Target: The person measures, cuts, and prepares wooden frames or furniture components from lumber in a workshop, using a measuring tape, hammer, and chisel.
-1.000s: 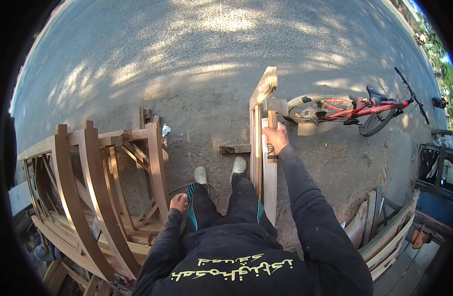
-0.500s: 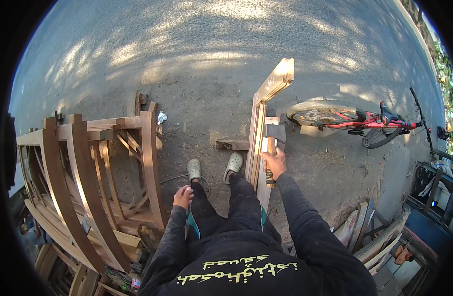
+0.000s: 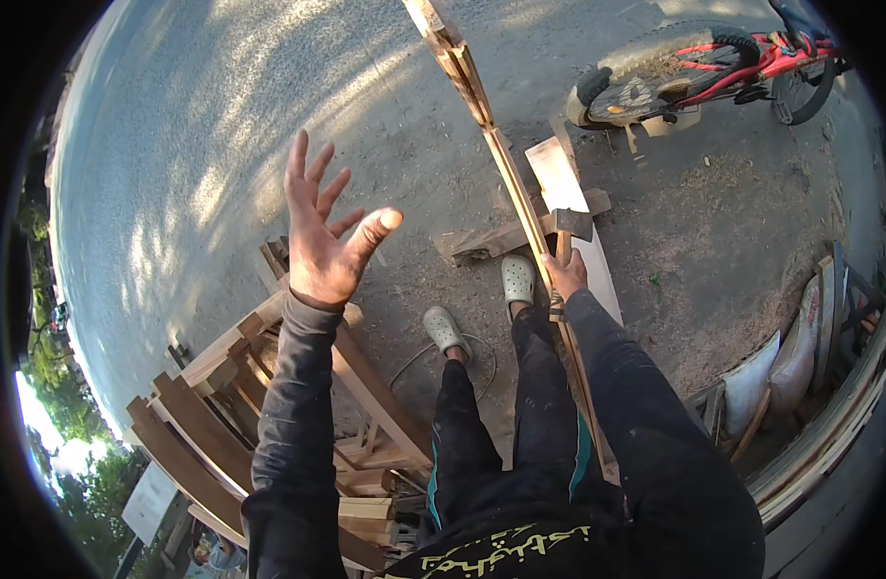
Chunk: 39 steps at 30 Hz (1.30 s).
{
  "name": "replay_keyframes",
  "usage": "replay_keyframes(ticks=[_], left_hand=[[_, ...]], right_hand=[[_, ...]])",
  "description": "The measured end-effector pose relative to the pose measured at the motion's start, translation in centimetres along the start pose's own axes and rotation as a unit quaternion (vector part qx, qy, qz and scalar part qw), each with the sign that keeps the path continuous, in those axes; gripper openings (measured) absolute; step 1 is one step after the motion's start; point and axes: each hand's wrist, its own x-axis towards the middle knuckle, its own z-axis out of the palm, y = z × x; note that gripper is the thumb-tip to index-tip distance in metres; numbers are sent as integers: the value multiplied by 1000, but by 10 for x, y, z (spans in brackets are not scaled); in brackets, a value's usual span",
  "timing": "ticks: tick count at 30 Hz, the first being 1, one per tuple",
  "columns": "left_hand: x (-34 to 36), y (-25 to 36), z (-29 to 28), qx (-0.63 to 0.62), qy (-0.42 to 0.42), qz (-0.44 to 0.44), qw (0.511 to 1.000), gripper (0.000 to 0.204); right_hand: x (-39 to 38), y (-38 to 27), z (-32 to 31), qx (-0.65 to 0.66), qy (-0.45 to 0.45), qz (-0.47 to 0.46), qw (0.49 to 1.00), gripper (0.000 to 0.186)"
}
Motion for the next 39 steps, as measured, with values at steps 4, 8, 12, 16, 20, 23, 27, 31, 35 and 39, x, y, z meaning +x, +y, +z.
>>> replay_keyframes(ticks=[4, 8, 12, 16, 20, 23, 27, 31, 35, 39], left_hand=[[136, 21, 33, 157, 57, 325, 931, 129], [188, 45, 84, 120, 62, 256, 957, 94], [211, 58, 96, 111, 53, 191, 974, 59], [223, 39, 93, 138, 100, 270, 948, 52], [245, 36, 86, 33, 66, 210, 975, 55], [242, 40, 87, 43, 54, 198, 978, 63], [222, 27, 74, 16, 67, 212, 975, 63], [193, 23, 77, 50, 74, 252, 964, 62], [160, 35, 96, 64, 71, 240, 966, 66], [123, 27, 118, 196, 110, 342, 913, 65]], right_hand=[[14, 10, 19, 77, -50, -12, 996, 76], [19, 31, 20, 128, -36, -36, 990, 50], [31, 52, 9, 73, 33, -67, 995, 63], [14, 31, 3, 127, -54, -17, 990, 81], [10, 18, -13, 169, -99, -21, 980, 71], [-1, 12, -29, 180, -98, -15, 979, 69], [13, 22, -31, 156, -74, -7, 985, 65], [44, 42, -25, 166, -47, -2, 985, 59], [79, 59, -7, 186, -40, 6, 982, 58], [76, 59, 10, 204, -46, 8, 978, 59]])
